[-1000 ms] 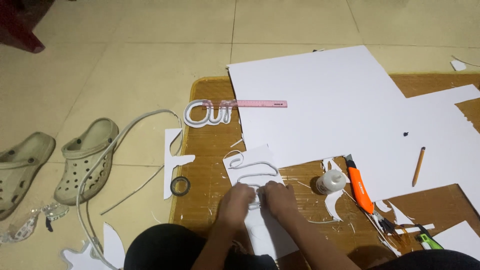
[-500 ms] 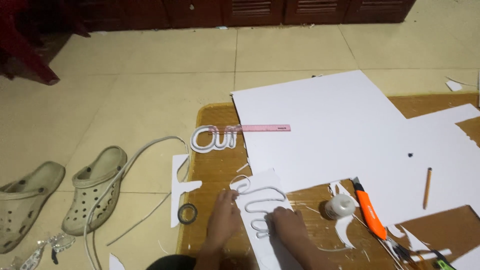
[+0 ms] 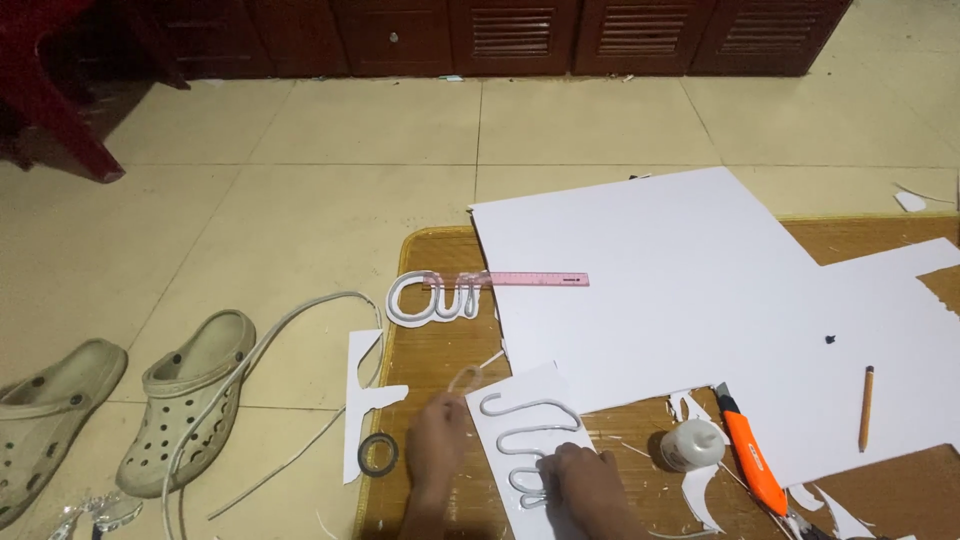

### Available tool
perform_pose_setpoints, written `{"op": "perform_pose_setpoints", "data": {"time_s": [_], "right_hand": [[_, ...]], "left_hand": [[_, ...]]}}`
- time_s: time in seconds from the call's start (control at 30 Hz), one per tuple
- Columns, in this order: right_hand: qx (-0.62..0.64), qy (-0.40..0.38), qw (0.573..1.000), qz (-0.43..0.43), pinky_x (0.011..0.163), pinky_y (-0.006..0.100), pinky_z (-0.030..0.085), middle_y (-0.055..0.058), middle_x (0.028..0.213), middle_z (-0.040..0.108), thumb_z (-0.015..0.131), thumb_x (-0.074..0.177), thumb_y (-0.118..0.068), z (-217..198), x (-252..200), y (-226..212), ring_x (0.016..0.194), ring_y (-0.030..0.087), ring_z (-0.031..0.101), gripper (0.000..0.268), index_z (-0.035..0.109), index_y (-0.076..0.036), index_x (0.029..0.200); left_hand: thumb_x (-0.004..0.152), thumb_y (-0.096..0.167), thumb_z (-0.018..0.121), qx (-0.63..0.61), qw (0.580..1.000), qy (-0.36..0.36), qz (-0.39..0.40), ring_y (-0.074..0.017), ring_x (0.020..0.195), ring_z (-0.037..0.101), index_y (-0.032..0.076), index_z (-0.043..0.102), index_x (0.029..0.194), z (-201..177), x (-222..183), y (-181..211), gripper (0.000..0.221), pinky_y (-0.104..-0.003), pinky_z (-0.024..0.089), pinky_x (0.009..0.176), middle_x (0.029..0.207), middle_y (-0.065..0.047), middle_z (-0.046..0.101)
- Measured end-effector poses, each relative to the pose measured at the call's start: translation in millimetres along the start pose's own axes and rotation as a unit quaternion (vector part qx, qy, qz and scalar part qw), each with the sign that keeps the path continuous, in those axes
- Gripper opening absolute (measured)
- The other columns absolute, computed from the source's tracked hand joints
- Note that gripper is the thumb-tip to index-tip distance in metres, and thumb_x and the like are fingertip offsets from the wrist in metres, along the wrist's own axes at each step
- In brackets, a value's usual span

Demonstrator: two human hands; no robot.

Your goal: Attaching a flexible LED strip to a foam board cutout using glue and a pencil for positioning.

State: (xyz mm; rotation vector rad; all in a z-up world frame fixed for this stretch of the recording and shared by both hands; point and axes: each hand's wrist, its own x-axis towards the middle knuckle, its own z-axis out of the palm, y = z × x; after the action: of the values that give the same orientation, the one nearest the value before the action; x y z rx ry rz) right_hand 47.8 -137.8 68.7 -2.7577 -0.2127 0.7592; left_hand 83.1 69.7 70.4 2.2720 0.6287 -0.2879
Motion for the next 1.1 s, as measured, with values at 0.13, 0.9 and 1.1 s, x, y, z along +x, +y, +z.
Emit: {"op": "perform_pose_setpoints", "data": {"time_s": [0.13,0.9,1.1], "right_hand": [[-0.021,-0.050,0.998,0.024,0.106,0.041,0.042,-0.002,0.096,0.063,0.041,0.106,-0.026,-20,-11,-14,0.092,0.013,0.063,0.033,0.073,-0.026,0.106],[0.001,0.003,1.000,0.013,0.104,0.040,0.037,-0.003,0.093,0.067,0.066,0.090,-0.021,14,8,10,0.091,0.015,0.064,0.012,0.073,-0.025,0.082],[0.018,-0.023,0.999,0.035,0.109,0.039,0.031,-0.009,0.083,0.067,0.073,0.082,-0.022,18,18,13,0.091,0.010,0.066,0.015,0.071,-0.028,0.068]], "left_hand": [[0.098,0.025,0.050,-0.126,0.977,0.138,0.098,-0.0167,0.057,0.050,0.008,0.069,0.080,-21,18,-39,0.030,-0.037,0.041,0.053,0.068,-0.005,0.063],[0.097,0.011,0.065,-0.323,0.941,-0.073,-0.073,-0.0165,0.068,0.056,0.009,0.063,0.132,-54,-72,-18,0.035,-0.030,0.049,0.061,0.104,-0.011,0.075],[0.102,0.015,0.053,-0.697,0.654,-0.273,-0.106,-0.0259,0.073,0.052,-0.002,0.058,0.124,18,-103,-36,0.028,-0.044,0.053,0.062,0.083,-0.013,0.051]]}}
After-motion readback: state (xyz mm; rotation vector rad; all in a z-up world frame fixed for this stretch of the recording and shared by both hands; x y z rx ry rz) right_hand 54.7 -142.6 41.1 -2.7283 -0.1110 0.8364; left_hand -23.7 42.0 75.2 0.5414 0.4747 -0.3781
